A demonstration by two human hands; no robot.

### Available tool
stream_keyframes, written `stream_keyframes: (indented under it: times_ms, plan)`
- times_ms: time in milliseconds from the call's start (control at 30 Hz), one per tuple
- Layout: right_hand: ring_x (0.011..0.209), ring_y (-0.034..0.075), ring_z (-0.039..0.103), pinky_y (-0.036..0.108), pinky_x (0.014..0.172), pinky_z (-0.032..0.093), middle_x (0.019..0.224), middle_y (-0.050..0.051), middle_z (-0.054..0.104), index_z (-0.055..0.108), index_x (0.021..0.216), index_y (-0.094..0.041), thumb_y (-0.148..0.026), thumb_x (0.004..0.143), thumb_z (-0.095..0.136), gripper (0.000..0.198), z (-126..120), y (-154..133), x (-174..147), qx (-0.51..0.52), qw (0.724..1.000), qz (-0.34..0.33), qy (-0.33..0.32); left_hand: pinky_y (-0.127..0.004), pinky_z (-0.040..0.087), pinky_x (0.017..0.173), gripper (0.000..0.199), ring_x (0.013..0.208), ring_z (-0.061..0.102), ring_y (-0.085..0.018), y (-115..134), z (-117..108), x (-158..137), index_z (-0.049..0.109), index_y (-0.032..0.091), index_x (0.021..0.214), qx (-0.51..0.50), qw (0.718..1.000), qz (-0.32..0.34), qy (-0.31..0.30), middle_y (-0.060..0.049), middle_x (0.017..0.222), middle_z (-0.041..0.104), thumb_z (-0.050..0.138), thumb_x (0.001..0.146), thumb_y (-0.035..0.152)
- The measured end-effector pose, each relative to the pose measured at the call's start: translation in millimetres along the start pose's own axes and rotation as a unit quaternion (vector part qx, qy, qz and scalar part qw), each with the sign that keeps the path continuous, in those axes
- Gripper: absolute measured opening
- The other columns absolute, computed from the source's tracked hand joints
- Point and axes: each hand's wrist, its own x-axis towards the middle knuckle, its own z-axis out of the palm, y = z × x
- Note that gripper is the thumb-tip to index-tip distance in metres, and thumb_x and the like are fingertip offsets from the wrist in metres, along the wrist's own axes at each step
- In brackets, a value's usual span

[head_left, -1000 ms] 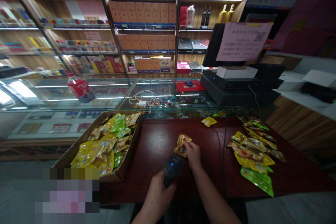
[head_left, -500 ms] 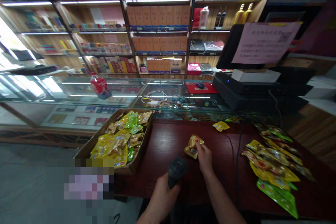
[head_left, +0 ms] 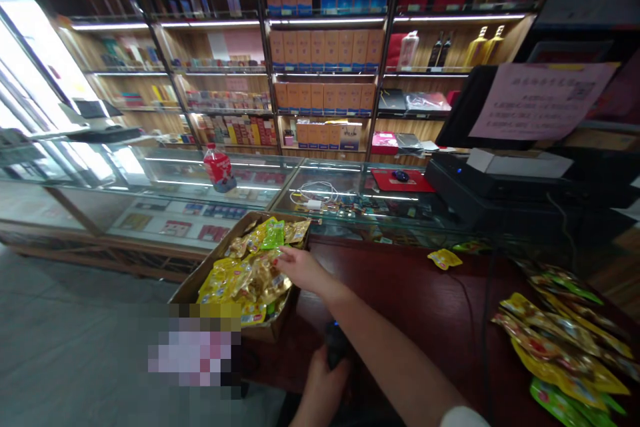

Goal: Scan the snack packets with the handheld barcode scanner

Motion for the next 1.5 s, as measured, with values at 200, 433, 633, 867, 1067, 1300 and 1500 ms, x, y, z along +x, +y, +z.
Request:
stream_keyframes:
  times_ms: [200,433,633,867,1067,1300,1500]
  plan:
    - [0.128,0.026,0.057,0.04,0.111,0.04,0.135,0.013,0.065,0.067,0.126,-0.017,-0.028,0.085,0.059,0.044,-126.9,20.3,-29.7,-0.189,0.959,0.039,0.209,-0.02,0.031,0.033,0.029,0.03,0.044,-0.011,-1.7,0.4,0.1,0.057,0.018,0.079,0.004,1.0,-0.014,-0.015,0.008,0.036,0.048,0.07,0.074,0.044]
    - [0.149,0.045,0.017,0.073,0.111,0.014,0.161,0.033,0.017,0.029,0.151,0.002,-0.03,0.091,0.039,0.068,-304.9,56.5,-101.9,-0.38,0.784,0.222,0.437,-0.02,0.029,0.034,0.032,0.03,0.044,-0.011,2.5,2.2,-5.3,0.059,0.018,0.078,0.023,1.0,0.002,-0.01,0.008,0.035,0.049,0.074,0.071,0.045]
    - [0.136,0.039,0.043,0.062,0.111,0.027,0.145,0.021,0.053,0.057,0.132,-0.015,-0.039,0.094,0.04,0.048,-284.5,95.3,-122.8,-0.478,0.784,0.187,0.348,-0.019,0.028,0.033,0.031,0.029,0.041,-0.009,-1.0,4.3,-4.0,0.058,0.018,0.078,0.031,0.999,0.008,0.016,0.009,0.035,0.048,0.071,0.073,0.046]
    - [0.118,0.029,0.061,0.041,0.1,0.048,0.127,0.012,0.065,0.058,0.127,-0.021,-0.029,0.086,0.049,0.042,-218.6,113.0,-140.0,-0.451,0.838,0.062,0.301,-0.019,0.029,0.033,0.036,0.03,0.045,-0.011,-0.4,1.6,-2.4,0.057,0.019,0.077,0.025,1.0,0.009,-0.007,0.008,0.036,0.048,0.075,0.069,0.049]
    - [0.101,0.027,0.07,0.039,0.085,0.058,0.127,0.013,0.063,0.032,0.154,-0.019,-0.032,0.073,0.061,0.087,-204.8,122.6,-146.0,-0.194,0.899,0.038,0.39,-0.021,0.032,0.034,0.034,0.03,0.043,-0.011,5.5,1.0,-0.8,0.057,0.019,0.072,0.038,0.999,0.02,0.0,0.007,0.036,0.051,0.073,0.069,0.049]
    - [0.097,0.026,0.071,0.034,0.082,0.058,0.108,0.007,0.076,0.074,0.111,-0.02,-0.039,0.065,0.078,0.051,-217.8,113.7,-150.5,0.072,0.913,0.028,0.4,-0.02,0.032,0.035,0.036,0.031,0.044,-0.011,14.1,-1.9,-7.7,0.056,0.019,0.074,0.073,0.997,0.028,-0.029,0.006,0.037,0.051,0.071,0.071,0.051]
    - [0.078,0.023,0.074,0.034,0.071,0.06,0.088,0.003,0.078,0.07,0.097,-0.021,-0.047,0.063,0.083,0.044,-191.8,106.3,-143.1,0.166,0.91,0.037,0.378,-0.021,0.035,0.038,0.03,0.035,0.047,-0.012,35.2,0.9,-18.8,0.057,0.018,0.077,0.105,0.992,0.064,-0.016,0.006,0.04,0.052,0.066,0.076,0.047]
